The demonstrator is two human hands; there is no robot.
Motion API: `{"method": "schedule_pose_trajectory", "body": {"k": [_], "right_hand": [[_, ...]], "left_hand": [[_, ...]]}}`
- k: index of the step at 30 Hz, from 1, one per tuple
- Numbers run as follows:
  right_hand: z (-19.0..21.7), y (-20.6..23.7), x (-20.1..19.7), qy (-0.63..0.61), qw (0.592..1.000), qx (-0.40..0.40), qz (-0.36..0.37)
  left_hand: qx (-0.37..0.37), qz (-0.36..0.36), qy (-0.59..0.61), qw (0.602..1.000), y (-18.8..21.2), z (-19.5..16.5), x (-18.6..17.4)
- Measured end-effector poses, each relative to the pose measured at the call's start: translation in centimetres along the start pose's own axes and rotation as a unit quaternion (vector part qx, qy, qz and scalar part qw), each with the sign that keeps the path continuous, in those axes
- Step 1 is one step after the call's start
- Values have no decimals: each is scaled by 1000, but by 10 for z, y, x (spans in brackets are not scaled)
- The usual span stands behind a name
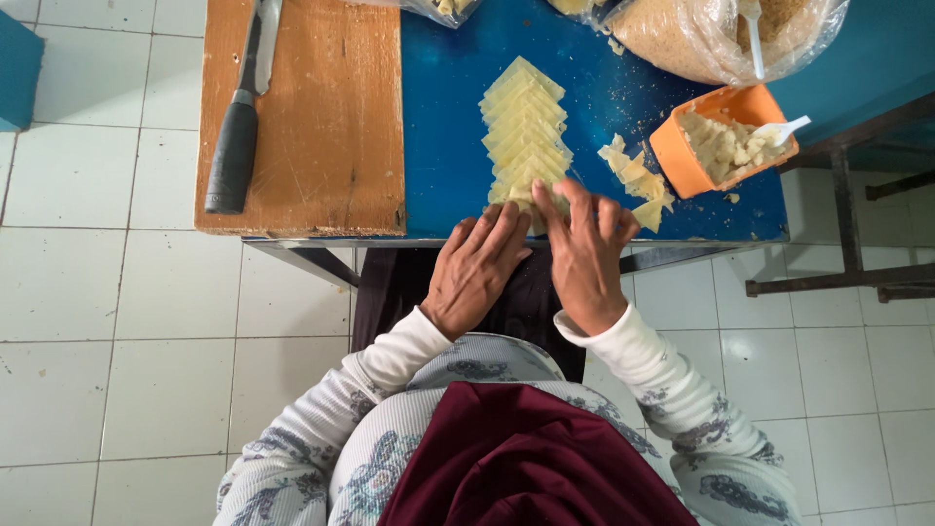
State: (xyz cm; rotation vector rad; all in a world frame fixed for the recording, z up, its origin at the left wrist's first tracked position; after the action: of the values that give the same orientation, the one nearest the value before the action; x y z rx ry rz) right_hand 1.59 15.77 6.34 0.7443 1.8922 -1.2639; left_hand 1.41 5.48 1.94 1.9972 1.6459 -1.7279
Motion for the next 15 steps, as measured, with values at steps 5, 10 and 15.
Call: {"method": "schedule_pose_trajectory", "body": {"k": [5,10,15], "right_hand": [[-13,-23,22,43,999,-24,14],[-31,-37,26,-162,986,-1,37],[-28,-43,32,-282,959,4,40]], "left_hand": [[-1,15,-26,1000,0,0,9],[5,20,-51,998,-2,-1,10],[3,25,-70,997,-3,-3,11]]}}
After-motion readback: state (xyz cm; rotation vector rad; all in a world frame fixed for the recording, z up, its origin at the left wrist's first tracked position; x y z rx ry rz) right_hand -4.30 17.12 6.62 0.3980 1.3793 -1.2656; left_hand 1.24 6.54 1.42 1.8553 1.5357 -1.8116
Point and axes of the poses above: each hand's wrist, its own y-axis away from the middle knuckle, its own x-axis out of the palm, z = x × y, the point moved 9 cm from there along -y, towards the middle knuckle, and after that the axes turned 8 degrees about y, right-handed, at the moved point
